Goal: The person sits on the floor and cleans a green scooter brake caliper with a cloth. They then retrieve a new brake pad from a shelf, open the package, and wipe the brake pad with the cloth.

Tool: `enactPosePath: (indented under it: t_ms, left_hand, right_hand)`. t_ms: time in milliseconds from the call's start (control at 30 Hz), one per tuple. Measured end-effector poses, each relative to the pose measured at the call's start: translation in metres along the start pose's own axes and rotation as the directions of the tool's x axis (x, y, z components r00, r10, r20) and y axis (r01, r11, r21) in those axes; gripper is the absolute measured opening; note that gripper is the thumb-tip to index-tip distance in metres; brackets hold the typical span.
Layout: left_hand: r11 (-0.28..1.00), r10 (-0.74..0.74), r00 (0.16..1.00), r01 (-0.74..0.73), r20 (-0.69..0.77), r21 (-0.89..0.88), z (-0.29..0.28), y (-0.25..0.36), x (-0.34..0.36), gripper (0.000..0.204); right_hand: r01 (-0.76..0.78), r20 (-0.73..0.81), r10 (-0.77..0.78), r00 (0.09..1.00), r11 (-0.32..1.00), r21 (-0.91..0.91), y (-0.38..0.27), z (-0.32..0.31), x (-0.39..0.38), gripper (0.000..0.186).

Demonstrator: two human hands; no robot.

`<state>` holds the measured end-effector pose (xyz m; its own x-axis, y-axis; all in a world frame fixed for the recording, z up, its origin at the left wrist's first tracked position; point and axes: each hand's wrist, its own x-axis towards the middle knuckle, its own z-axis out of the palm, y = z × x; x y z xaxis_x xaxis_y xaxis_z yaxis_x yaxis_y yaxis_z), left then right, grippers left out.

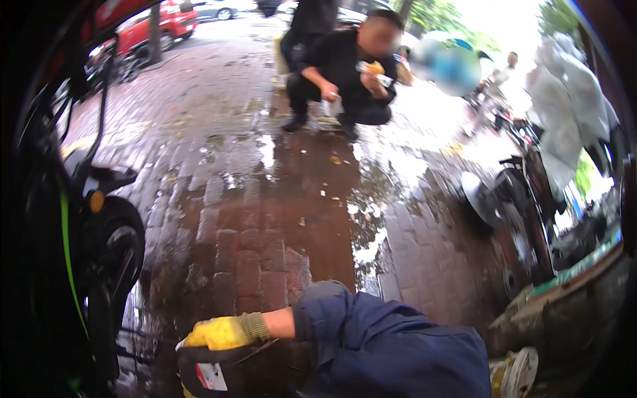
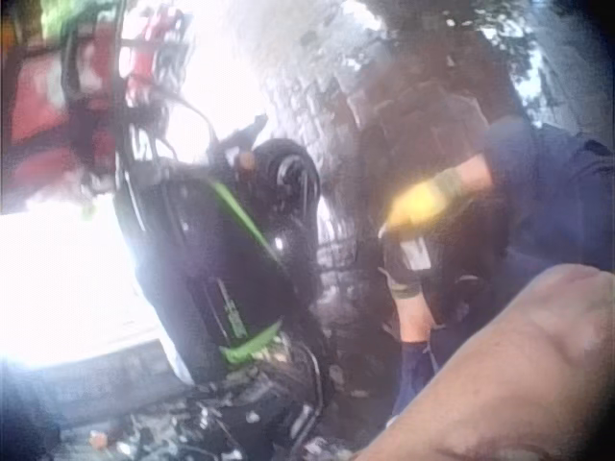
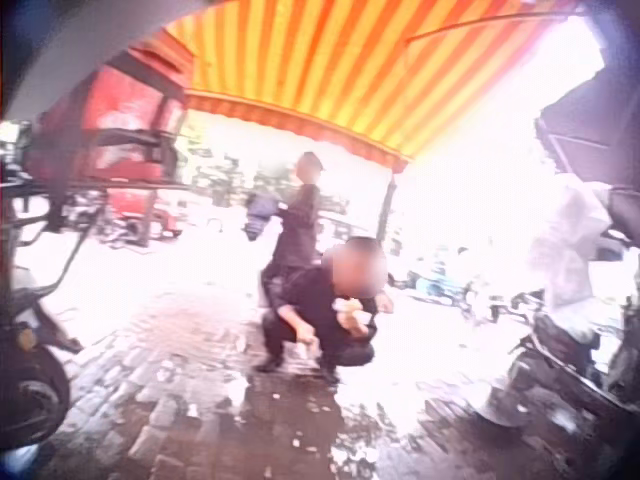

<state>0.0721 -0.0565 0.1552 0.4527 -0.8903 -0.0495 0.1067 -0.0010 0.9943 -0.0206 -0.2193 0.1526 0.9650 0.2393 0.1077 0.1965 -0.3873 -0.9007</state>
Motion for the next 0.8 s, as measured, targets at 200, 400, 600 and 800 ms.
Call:
enactPosePath:
  t_ms: [200, 400, 600, 800]
  left_hand:
    - [0.823, 0.223, 0.974, -0.208, 0.036, 0.529, 0.035, 0.009, 0.013, 0.057]
    - [0.551, 0.367, 0.914, -0.361, 0.17, 0.752, 0.028, 0.017, 0.007, 0.055]
    - [0.717, -0.173, 0.984, 0.094, -0.045, -0.691, -0.025, -0.094, -0.046, 0.055]
    - [0.913, 0.139, 0.985, -0.167, -0.099, -0.374, 0.018, -0.013, -0.037, 0.04]
  right_hand:
    - [-0.087, 0.067, 0.078, 0.995, 0.987, 0.135, 0.004, -0.004, -0.009, 0.048]
    - [0.114, -0.105, -0.125, 0.987, 0.988, -0.103, 0.012, -0.017, -0.011, 0.04]
    - [0.321, -0.105, -0.334, 0.937, 0.939, -0.124, -0.014, -0.021, -0.01, 0.03]
    - [0.184, 0.126, -0.179, 0.976, 0.983, -0.023, -0.025, -0.025, -0.01, 0.019]
